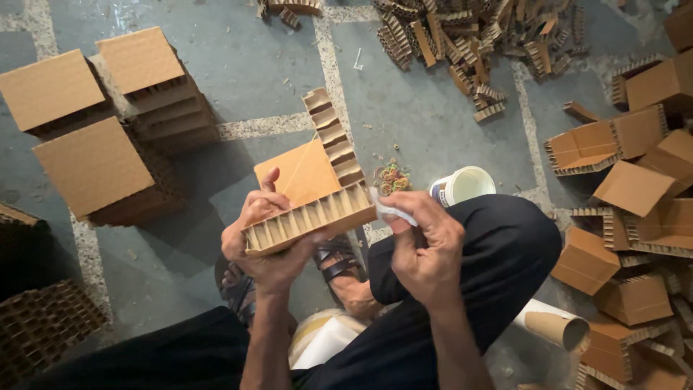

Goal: The person assembles small cardboard boxes by applying glue to the edges of flat cardboard pieces, folding them into shape, and securing them with rubber bands. The process is repeated for multiple units.

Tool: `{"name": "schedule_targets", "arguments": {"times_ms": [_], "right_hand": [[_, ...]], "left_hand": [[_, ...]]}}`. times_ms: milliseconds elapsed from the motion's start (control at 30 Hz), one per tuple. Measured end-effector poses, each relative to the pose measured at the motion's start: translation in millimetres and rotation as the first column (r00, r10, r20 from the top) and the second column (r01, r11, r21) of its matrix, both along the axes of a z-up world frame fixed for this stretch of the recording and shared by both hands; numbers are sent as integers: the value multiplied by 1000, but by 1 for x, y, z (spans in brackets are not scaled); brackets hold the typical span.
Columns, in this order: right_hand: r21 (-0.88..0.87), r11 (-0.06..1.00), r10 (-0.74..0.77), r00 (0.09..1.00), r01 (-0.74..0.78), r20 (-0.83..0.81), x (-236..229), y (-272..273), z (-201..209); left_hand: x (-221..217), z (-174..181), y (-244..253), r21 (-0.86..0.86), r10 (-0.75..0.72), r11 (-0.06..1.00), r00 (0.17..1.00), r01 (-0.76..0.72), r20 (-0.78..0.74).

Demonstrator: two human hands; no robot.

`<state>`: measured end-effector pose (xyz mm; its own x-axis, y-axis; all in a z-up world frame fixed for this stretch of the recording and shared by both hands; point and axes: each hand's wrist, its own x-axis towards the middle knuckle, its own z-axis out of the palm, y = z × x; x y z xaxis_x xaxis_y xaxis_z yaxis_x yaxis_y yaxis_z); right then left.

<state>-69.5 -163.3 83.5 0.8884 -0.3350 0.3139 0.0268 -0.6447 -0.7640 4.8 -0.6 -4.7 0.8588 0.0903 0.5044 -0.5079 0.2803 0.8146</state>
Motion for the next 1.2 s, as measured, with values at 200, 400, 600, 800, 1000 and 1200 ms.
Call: {"name": "schedule_targets", "arguments": {"times_ms": [200, 400, 600, 800, 1000, 1200], "right_hand": [[275, 949, -197, 969, 151, 148, -10, -10, 2], [-150, 989, 20, 998, -11, 58, -10, 14, 5], [-220, 973, 67, 998, -64, 7, -2, 14, 7], [-266, 959, 76, 994, -94, -78, -6, 5, -4], [-194, 981, -27, 968, -23, -249, 0, 0, -22], [-137, 985, 98, 993, -107, -68, 2, 0, -52]], "left_hand": [[0, -20, -3, -362, -111, 930, 986, 60, -123], [-3, -27, -3, -307, -94, 949, 993, 67, -73], [0, -25, 10, -292, -72, 955, 997, 59, -31], [0, -40, 6, -289, -66, 956, 996, 47, -58], [8, -43, -4, -361, 33, 903, 873, -235, -486], [19, -38, -6, -619, -272, 752, 749, -226, -604]]}}
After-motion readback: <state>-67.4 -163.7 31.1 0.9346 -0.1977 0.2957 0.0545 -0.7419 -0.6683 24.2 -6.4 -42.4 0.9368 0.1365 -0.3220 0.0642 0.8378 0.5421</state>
